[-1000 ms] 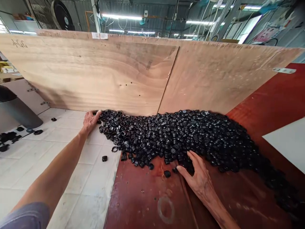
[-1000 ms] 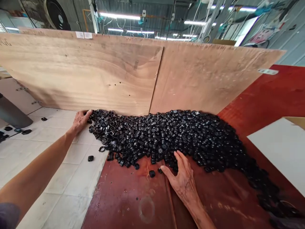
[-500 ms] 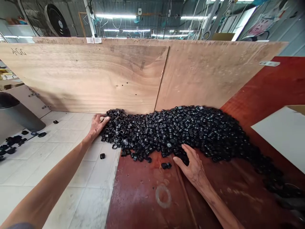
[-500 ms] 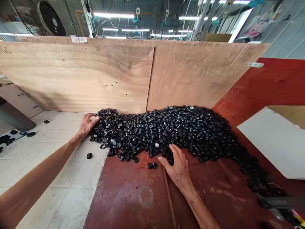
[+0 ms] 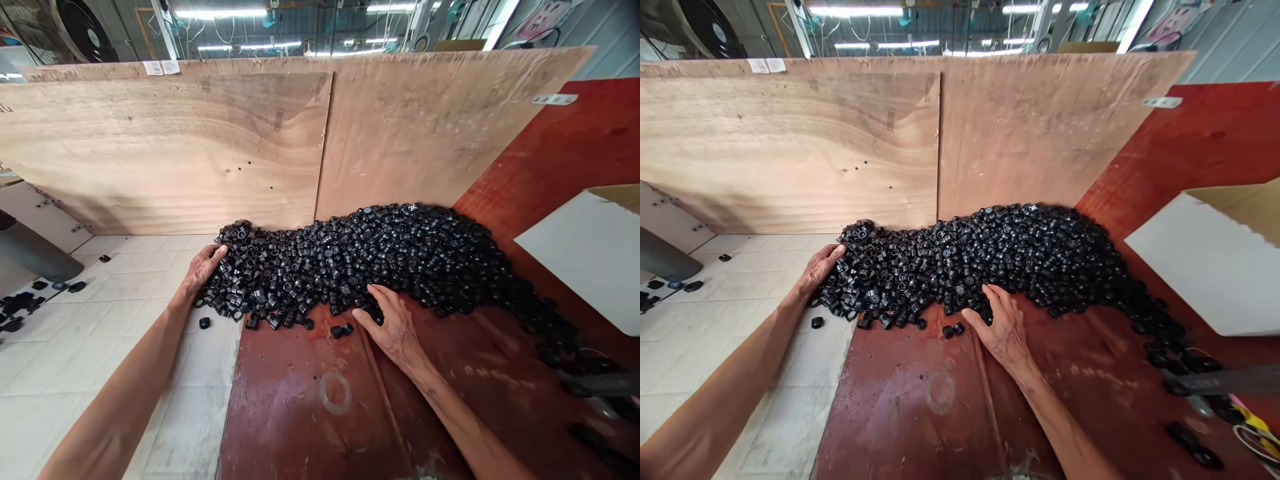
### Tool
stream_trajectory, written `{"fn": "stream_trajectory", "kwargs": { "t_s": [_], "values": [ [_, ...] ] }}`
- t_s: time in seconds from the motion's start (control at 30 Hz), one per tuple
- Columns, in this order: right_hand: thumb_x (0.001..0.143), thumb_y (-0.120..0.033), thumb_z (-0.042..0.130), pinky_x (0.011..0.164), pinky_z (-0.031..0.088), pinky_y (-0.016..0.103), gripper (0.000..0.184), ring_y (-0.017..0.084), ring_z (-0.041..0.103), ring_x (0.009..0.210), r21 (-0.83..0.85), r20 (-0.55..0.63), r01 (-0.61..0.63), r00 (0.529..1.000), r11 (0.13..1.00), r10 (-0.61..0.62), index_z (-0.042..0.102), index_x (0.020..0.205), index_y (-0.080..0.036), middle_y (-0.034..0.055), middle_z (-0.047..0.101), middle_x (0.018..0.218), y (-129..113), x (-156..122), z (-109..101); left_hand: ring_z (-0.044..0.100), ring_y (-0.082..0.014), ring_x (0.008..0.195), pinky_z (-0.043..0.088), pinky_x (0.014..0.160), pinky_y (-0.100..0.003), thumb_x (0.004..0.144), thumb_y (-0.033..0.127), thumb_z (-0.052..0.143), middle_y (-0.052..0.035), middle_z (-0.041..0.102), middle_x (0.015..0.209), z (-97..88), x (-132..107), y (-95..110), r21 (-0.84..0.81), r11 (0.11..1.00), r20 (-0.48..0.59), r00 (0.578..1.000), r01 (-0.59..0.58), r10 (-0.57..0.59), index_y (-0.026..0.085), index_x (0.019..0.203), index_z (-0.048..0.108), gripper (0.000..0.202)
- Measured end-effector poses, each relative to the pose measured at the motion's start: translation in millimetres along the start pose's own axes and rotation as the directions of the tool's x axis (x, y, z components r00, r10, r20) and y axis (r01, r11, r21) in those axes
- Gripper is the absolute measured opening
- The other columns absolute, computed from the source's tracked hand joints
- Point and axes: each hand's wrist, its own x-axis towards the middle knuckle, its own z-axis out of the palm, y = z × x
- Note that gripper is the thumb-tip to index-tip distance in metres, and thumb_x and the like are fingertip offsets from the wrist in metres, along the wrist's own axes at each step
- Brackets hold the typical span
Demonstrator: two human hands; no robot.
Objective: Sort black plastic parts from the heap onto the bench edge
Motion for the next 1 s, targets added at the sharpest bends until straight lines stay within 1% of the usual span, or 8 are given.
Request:
{"fn": "stream_trajectory", "kwargs": {
  "t_s": [0.1, 0.3, 0.43, 0.57, 0.7, 0.9, 1.0],
  "values": [
    [0.099, -0.07, 0.052, 0.109, 0.047, 0.062, 0.064, 0.038, 0.061, 0.127, 0.022, 0.012, 0.035, 0.999, 0.999, -0.035, 0.062, 0.14, -0.022, 0.0164, 0.063, 0.14, -3, 0, -2, 0.069, -0.0316, 0.113, 0.051, 0.104, -0.042, 0.096, 0.066, 0.053, -0.0111, 0.079, 0.122, 6.3, -27, 8, -0.006, 1.0, 0.017, 1.0, 0.014, -0.014, 0.019, 0.121, 0.076, 0.059],
    [0.097, -0.068, 0.058, 0.109, 0.049, 0.058, 0.06, 0.037, 0.062, 0.123, 0.097, 0.019, 0.112, 0.993, 0.989, -0.114, 0.067, 0.133, -0.02, 0.0172, 0.063, 0.13, -7, -2, -4, 0.067, -0.0331, 0.118, 0.048, 0.107, -0.046, 0.098, 0.061, 0.054, -0.0123, 0.079, 0.12, 22.6, -75, 29, 0.003, 0.999, -0.029, 0.999, 0.044, -0.043, 0.02, 0.115, 0.078, 0.051],
    [0.098, -0.064, 0.06, 0.11, 0.049, 0.057, 0.059, 0.037, 0.06, 0.128, 0.146, 0.031, 0.156, 0.986, 0.977, -0.162, 0.066, 0.134, -0.018, 0.0198, 0.06, 0.137, -12, -5, -4, 0.069, -0.0316, 0.113, 0.05, 0.104, -0.043, 0.099, 0.058, 0.054, -0.0112, 0.08, 0.115, 25.2, -101, 42, -0.018, 0.998, -0.053, 0.997, 0.056, -0.057, 0.02, 0.109, 0.079, 0.046],
    [0.101, -0.061, 0.058, 0.112, 0.047, 0.059, 0.058, 0.038, 0.057, 0.132, 0.179, 0.071, 0.177, 0.979, 0.968, -0.192, 0.063, 0.14, -0.019, 0.0198, 0.062, 0.139, -24, -12, 1, 0.069, -0.0309, 0.115, 0.051, 0.104, -0.041, 0.099, 0.058, 0.054, -0.0114, 0.079, 0.118, 24.4, -115, 50, -0.033, 0.997, -0.096, 0.992, 0.076, -0.079, 0.019, 0.103, 0.079, 0.046],
    [0.103, -0.058, 0.056, 0.113, 0.047, 0.059, 0.059, 0.038, 0.055, 0.135, 0.196, 0.116, 0.209, 0.965, 0.958, -0.235, 0.058, 0.146, -0.017, 0.0208, 0.059, 0.144, -40, -22, 4, 0.067, -0.0305, 0.116, 0.05, 0.104, -0.041, 0.099, 0.057, 0.051, -0.0131, 0.077, 0.121, 23.4, -122, 54, -0.041, 0.993, -0.124, 0.986, 0.108, -0.113, 0.017, 0.104, 0.078, 0.048],
    [0.102, -0.054, 0.061, 0.114, 0.047, 0.058, 0.058, 0.038, 0.053, 0.136, 0.233, 0.181, 0.253, 0.937, 0.939, -0.298, 0.057, 0.148, -0.017, 0.0195, 0.057, 0.146, -60, -32, -2, 0.067, -0.0323, 0.114, 0.051, 0.101, -0.044, 0.101, 0.061, 0.045, -0.0133, 0.078, 0.115, 22.4, -140, 63, -0.039, 0.988, -0.121, 0.981, 0.148, -0.152, 0.018, 0.107, 0.077, 0.054],
    [0.102, -0.052, 0.062, 0.116, 0.046, 0.056, 0.057, 0.036, 0.052, 0.138, 0.268, 0.221, 0.279, 0.914, 0.922, -0.341, 0.057, 0.149, -0.02, 0.0179, 0.056, 0.149, -67, -35, -5, 0.068, -0.0329, 0.11, 0.053, 0.097, -0.045, 0.102, 0.065, 0.041, -0.0134, 0.077, 0.111, 23.0, -150, 66, -0.025, 0.988, -0.124, 0.98, 0.154, -0.156, 0.018, 0.104, 0.076, 0.059]
  ]
}}
